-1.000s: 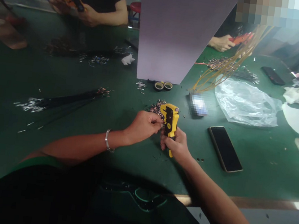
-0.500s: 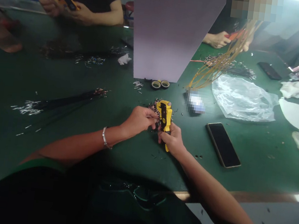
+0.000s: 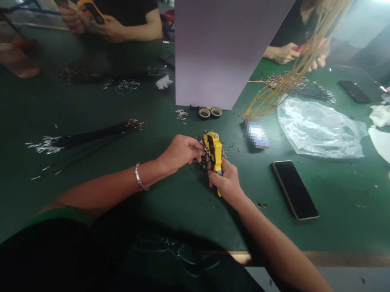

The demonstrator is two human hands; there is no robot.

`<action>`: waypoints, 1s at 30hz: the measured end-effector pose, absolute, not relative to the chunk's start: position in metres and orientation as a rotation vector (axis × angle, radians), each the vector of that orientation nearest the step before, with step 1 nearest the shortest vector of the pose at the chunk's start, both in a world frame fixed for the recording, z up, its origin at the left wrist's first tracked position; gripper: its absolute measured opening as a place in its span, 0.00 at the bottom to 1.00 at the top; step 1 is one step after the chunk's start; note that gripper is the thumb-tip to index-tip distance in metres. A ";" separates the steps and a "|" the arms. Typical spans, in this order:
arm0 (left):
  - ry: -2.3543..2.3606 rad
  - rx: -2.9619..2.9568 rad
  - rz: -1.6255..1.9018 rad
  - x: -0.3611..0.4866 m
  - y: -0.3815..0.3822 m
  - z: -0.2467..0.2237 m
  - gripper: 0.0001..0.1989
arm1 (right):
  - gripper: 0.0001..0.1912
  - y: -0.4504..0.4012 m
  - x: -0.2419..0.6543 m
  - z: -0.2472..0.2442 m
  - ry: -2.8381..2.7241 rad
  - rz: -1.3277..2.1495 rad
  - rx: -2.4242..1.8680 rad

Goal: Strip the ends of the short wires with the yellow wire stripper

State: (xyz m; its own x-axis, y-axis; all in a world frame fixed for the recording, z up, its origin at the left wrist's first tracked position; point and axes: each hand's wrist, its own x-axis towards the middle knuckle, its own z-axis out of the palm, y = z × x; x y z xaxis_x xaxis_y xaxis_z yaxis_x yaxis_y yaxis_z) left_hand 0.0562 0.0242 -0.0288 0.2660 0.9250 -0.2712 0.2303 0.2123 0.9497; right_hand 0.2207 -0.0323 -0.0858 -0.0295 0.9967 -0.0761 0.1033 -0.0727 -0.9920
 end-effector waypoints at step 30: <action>1.050 1.303 0.574 0.031 0.049 -0.005 0.04 | 0.18 -0.037 0.249 -0.074 -1.330 1.793 -0.855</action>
